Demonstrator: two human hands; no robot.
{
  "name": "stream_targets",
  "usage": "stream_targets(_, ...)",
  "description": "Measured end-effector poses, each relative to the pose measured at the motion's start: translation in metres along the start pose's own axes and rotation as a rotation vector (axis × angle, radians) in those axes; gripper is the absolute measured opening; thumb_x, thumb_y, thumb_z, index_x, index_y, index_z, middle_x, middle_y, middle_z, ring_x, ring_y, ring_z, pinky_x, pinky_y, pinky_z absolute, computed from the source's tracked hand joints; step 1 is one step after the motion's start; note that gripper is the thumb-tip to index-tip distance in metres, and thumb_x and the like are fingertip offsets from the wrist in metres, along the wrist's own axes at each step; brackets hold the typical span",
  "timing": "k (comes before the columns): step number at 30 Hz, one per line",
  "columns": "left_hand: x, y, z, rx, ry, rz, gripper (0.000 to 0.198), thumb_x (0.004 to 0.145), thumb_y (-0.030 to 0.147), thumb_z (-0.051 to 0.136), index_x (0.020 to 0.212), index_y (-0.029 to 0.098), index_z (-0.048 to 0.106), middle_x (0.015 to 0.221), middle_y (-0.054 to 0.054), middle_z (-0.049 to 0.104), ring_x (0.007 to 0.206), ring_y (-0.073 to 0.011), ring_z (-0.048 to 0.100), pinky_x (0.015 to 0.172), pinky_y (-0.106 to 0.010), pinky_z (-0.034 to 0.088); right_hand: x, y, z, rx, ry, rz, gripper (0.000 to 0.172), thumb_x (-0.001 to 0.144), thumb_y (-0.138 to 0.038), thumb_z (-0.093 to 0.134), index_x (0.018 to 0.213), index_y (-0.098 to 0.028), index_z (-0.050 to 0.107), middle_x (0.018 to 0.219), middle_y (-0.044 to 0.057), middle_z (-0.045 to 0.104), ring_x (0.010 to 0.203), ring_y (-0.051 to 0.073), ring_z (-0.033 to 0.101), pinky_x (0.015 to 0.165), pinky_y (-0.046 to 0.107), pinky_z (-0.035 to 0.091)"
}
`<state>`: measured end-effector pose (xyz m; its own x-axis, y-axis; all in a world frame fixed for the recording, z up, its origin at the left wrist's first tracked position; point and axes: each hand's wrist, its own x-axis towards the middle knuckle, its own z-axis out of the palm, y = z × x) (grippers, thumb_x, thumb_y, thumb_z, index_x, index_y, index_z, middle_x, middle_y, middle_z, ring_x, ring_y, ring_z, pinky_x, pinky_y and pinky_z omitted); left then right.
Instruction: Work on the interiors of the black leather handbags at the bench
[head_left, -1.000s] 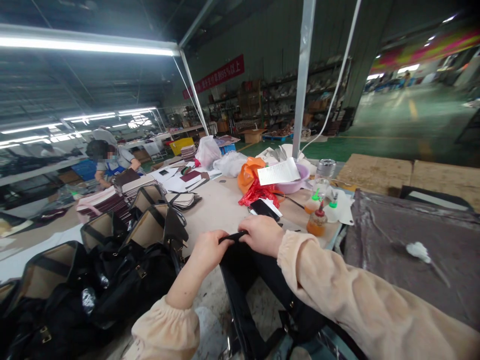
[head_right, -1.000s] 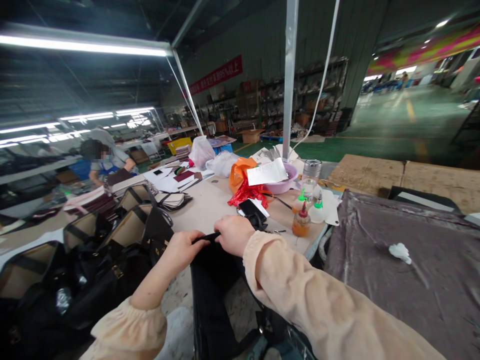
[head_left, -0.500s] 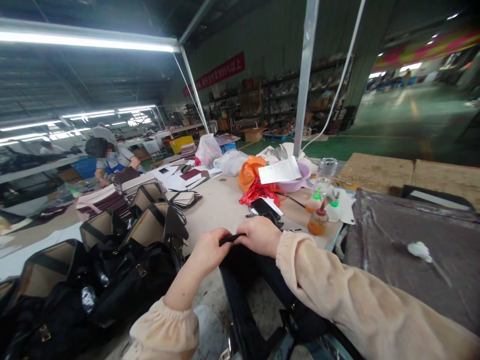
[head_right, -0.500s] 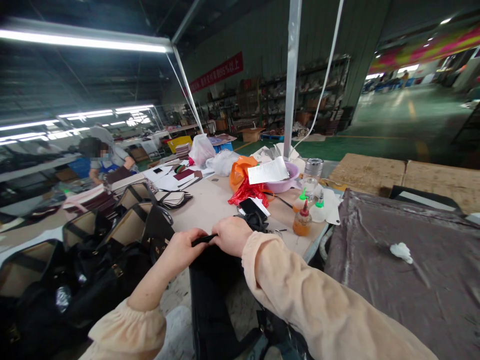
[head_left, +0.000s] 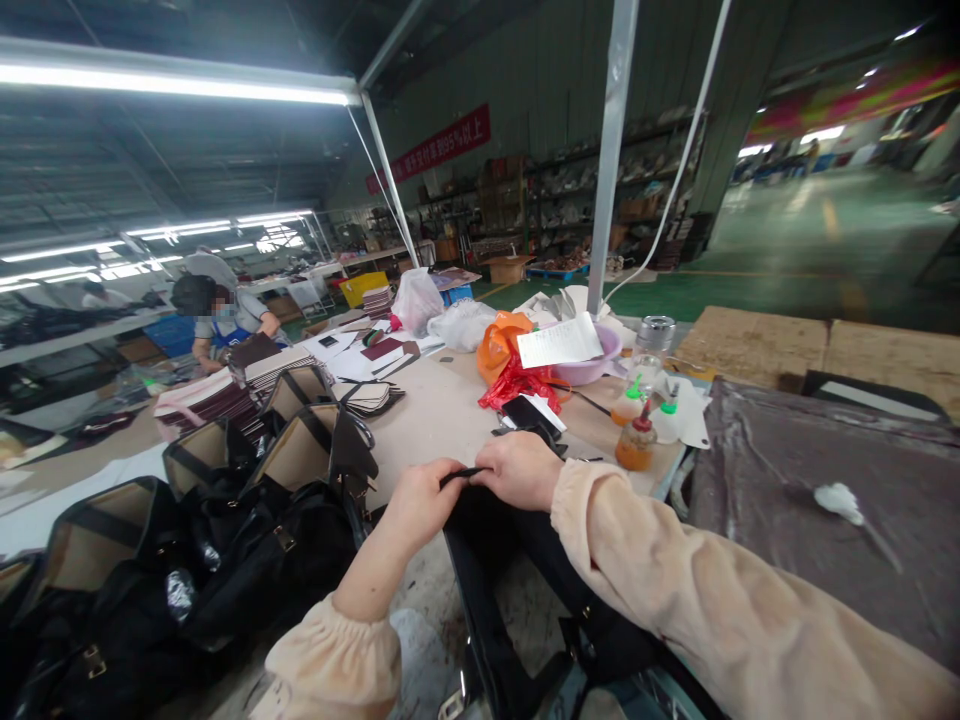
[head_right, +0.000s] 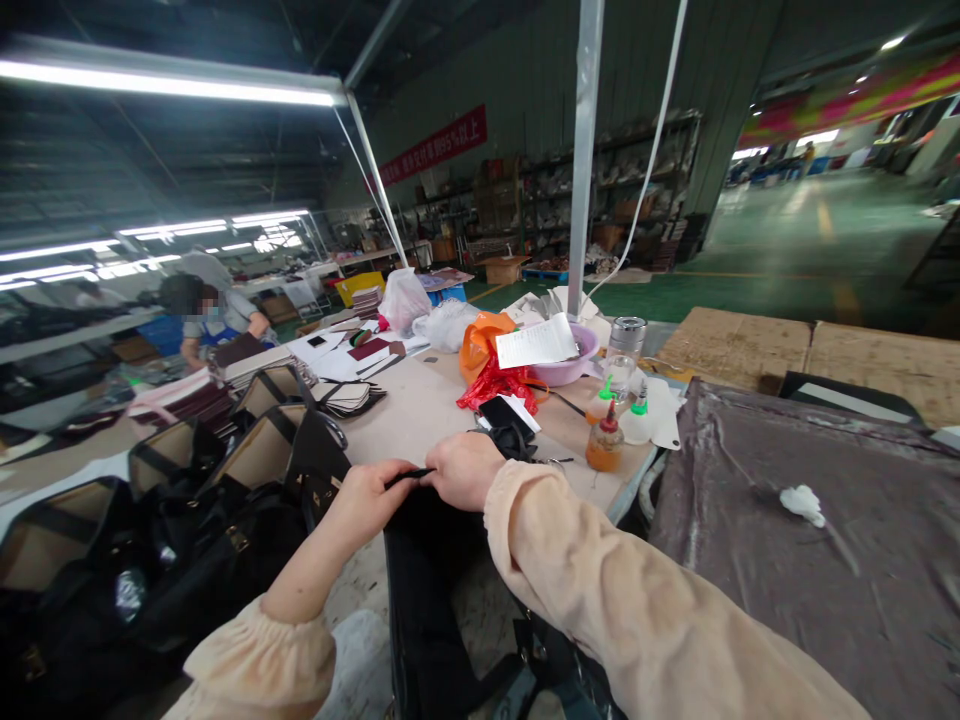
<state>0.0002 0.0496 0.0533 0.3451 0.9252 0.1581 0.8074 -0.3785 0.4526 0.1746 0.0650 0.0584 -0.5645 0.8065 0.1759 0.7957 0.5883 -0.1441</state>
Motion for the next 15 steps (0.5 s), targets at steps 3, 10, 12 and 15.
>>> stream_targets(3,-0.0001,-0.0010,0.0000,-0.011,-0.008,0.018,0.024,0.081,0.027,0.045,0.088,0.022,0.068,0.080,-0.001,0.070,0.071,-0.0141,0.061,0.067,-0.022,0.043,-0.0001,0.0004,-0.0006,-0.001,0.003,-0.033,0.029,0.084,-0.039,0.046,0.080,-0.020,0.068,0.082,0.005,0.067,0.080,0.018,0.060,0.064,0.026,0.037)
stream_targets(10,0.0002,-0.0012,0.0016,-0.016,-0.024,0.032,0.025,0.083,0.026,0.043,0.084,0.021,0.067,0.075,-0.001,0.068,0.067,-0.0127,0.059,0.063,-0.022,0.041,-0.0007,0.0027,-0.0007,0.020,0.011,-0.053,0.028,0.085,-0.036,0.045,0.082,-0.021,0.068,0.082,0.004,0.068,0.078,0.017,0.060,0.065,0.025,0.036)
stream_targets(12,0.0006,-0.0009,0.0023,-0.012,-0.023,0.025,0.025,0.083,0.027,0.042,0.083,0.021,0.067,0.074,-0.001,0.068,0.067,-0.0127,0.058,0.063,-0.022,0.040,-0.0005,0.0041,-0.0006,0.036,0.008,-0.051,0.028,0.085,-0.036,0.045,0.083,-0.022,0.069,0.082,0.004,0.068,0.079,0.017,0.060,0.065,0.024,0.036)
stream_targets(15,0.0014,-0.0012,0.0031,0.001,-0.009,0.032,0.025,0.083,0.028,0.042,0.084,0.021,0.066,0.074,-0.001,0.067,0.068,-0.0132,0.058,0.062,-0.022,0.040,-0.0001,0.0051,-0.0012,0.057,-0.004,-0.044,0.029,0.086,-0.037,0.044,0.084,-0.022,0.069,0.082,0.003,0.068,0.079,0.016,0.060,0.066,0.024,0.037)
